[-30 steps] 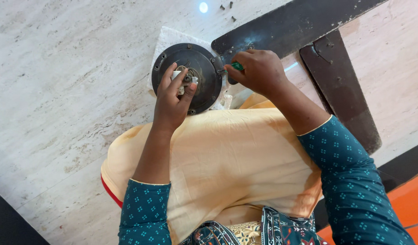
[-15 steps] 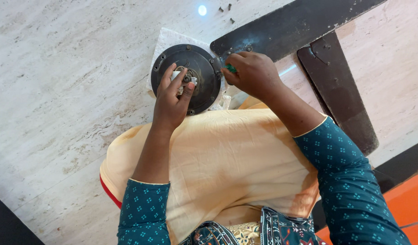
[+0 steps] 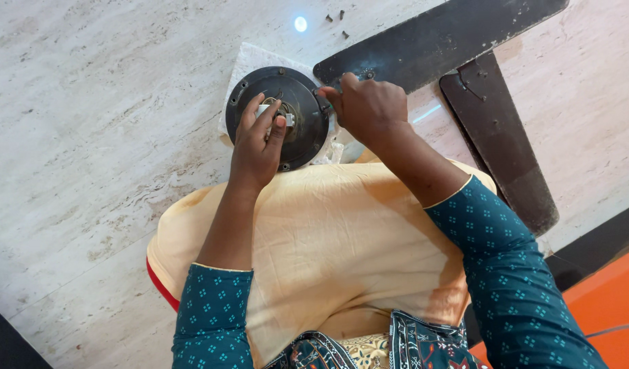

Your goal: The person sits on the floor and uses a screwdriver to remove screws from the central hub of a ceiling fan. They detach the fan blades one by one and place them on the floor, then continue to loosen and remove additional screws from the motor housing.

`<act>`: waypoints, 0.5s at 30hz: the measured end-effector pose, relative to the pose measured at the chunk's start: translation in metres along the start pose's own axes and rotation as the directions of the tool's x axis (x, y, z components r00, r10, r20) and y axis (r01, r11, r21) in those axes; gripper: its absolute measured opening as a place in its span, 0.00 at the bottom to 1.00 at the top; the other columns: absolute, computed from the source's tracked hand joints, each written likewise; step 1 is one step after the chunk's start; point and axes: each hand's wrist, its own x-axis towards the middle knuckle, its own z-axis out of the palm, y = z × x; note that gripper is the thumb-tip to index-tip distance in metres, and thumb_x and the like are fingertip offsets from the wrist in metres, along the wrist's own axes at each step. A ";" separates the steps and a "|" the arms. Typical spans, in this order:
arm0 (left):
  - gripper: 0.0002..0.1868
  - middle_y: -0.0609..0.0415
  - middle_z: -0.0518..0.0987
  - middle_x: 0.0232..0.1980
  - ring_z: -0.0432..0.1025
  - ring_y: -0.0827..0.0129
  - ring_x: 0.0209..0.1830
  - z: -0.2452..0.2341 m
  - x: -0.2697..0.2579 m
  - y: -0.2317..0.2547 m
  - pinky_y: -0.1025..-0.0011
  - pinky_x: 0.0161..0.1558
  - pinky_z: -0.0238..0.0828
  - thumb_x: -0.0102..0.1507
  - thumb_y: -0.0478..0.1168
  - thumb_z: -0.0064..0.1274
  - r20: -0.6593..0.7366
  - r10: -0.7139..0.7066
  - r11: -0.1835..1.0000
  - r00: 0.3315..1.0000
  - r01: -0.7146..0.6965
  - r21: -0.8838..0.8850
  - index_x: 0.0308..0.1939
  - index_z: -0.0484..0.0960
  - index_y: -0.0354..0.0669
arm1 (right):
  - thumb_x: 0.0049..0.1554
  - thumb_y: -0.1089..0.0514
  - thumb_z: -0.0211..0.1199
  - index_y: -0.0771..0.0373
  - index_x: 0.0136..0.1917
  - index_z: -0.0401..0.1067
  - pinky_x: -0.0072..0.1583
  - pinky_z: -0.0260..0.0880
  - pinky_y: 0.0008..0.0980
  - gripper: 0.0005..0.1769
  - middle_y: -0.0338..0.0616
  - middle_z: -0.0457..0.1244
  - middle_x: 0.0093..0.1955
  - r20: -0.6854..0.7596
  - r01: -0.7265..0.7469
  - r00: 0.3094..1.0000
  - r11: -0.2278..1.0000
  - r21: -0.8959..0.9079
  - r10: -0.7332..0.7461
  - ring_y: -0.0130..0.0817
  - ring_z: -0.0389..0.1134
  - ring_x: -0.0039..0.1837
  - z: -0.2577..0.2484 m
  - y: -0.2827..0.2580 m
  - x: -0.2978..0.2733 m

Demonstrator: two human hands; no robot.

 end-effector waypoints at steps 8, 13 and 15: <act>0.33 0.39 0.64 0.76 0.61 0.45 0.76 0.002 0.001 0.000 0.57 0.71 0.60 0.73 0.65 0.37 0.024 -0.033 0.999 0.999 0.034 -0.021 0.68 0.77 0.45 | 0.64 0.49 0.59 0.61 0.48 0.68 0.38 0.71 0.43 0.13 0.47 0.67 0.35 0.143 0.170 0.969 0.966 0.193 -0.200 0.47 0.72 0.39 -0.006 -0.004 -0.005; 0.33 0.39 0.65 0.77 0.60 0.45 0.76 0.003 0.001 0.001 0.53 0.73 0.58 0.73 0.63 0.39 -0.011 0.029 0.994 1.000 -0.028 0.101 0.69 0.75 0.44 | 0.56 0.60 0.65 0.58 0.48 0.69 0.46 0.72 0.44 0.08 0.48 0.66 0.48 -0.009 0.358 0.931 0.908 0.219 -0.365 0.50 0.70 0.53 -0.010 -0.014 -0.008; 0.33 0.38 0.64 0.77 0.59 0.45 0.77 0.008 0.000 0.002 0.51 0.74 0.56 0.73 0.63 0.42 -0.043 0.086 0.983 0.995 -0.078 0.166 0.70 0.74 0.41 | 0.57 0.60 0.65 0.57 0.48 0.69 0.46 0.73 0.44 0.07 0.48 0.66 0.49 -0.025 0.360 0.931 0.906 0.221 -0.364 0.50 0.70 0.54 -0.012 -0.013 -0.010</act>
